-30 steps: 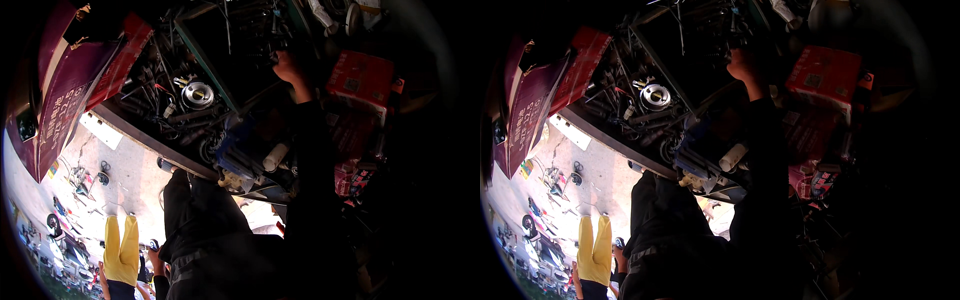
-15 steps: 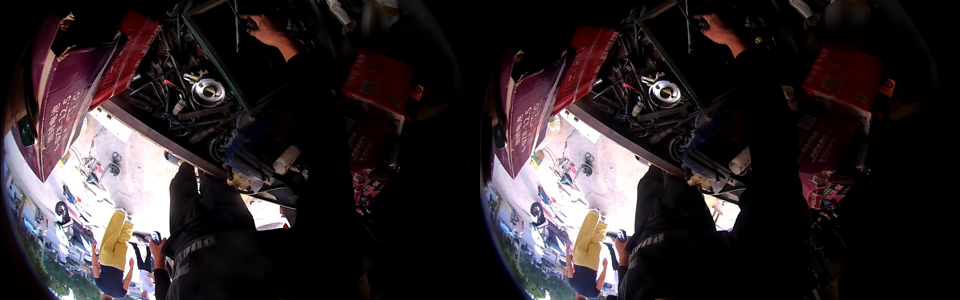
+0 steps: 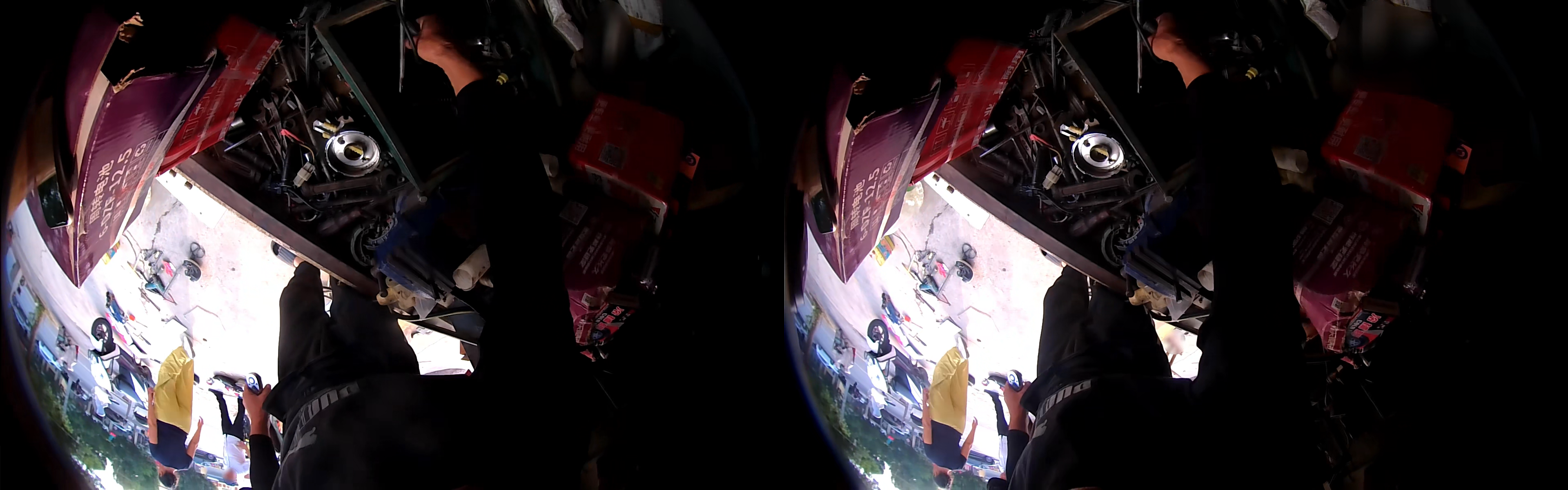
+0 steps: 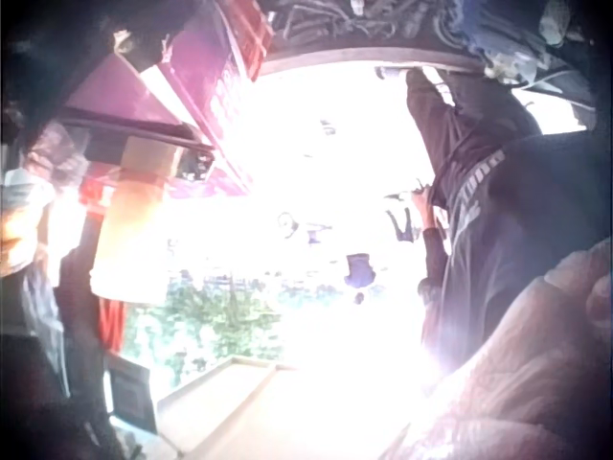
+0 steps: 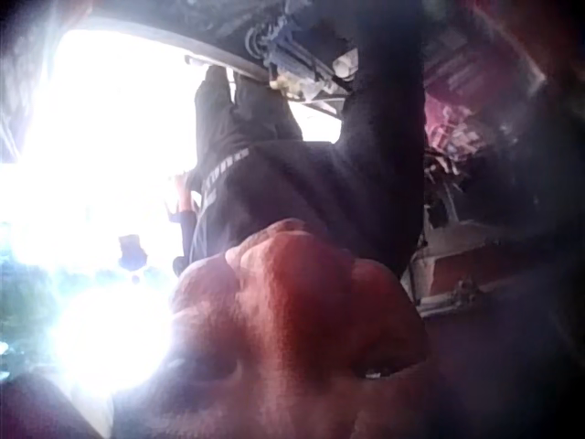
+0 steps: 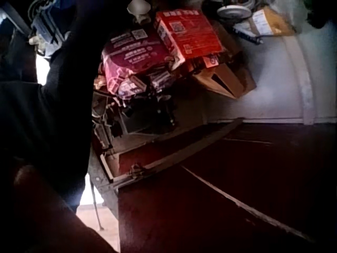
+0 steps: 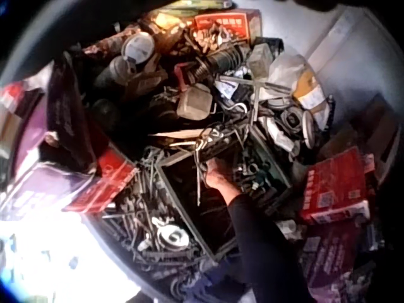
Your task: The person uses a ratchet and socket to loosen and tighten bolts on the rear fender and undercarriage of a white scooter. They retrieve tools from a nearby workbench and continue adjusting fasteners while another person handles a tire nearby.
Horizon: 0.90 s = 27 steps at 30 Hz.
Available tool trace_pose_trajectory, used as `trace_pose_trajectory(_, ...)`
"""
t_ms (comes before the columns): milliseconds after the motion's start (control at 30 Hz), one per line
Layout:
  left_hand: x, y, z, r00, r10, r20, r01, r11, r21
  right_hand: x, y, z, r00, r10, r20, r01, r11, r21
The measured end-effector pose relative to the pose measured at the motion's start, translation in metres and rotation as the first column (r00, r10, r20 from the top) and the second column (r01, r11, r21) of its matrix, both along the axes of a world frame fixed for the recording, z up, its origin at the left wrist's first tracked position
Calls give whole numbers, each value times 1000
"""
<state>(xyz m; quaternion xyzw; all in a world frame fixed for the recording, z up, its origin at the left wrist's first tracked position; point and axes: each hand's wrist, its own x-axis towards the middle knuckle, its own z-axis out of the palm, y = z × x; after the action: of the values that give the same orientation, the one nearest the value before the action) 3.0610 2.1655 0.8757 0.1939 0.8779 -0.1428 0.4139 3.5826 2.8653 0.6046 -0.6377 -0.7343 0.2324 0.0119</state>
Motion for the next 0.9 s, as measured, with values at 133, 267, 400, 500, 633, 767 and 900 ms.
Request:
trace_pose_trajectory(133,19,-7,5,996,87,15,-88,994,60,9,-30,62,956,-234,-177,180,945,-273)
trace_pose_trajectory(267,14,-20,-7,999,-37,8,36,998,53,50,-67,93,743,-512,-432,237,804,-545)
trace_pose_trajectory(400,18,12,-4,1000,-24,18,23,999,30,34,-71,101,772,-570,-283,364,760,-539)
trace_pose_trajectory(500,11,0,-12,997,-58,-51,59,998,38,1,-65,105,751,-461,-473,288,873,-395)
trace_pose_trajectory(633,15,2,-15,998,-4,-62,3,1000,-15,-17,-72,104,408,-655,-637,510,741,-436)
trace_pose_trajectory(767,15,-13,-12,999,44,-11,-44,999,-14,-38,-94,134,198,-566,-800,767,597,-233)
trace_pose_trajectory(900,23,-18,-14,999,54,-5,-55,997,-56,-88,-140,172,800,-103,-591,99,994,-39)
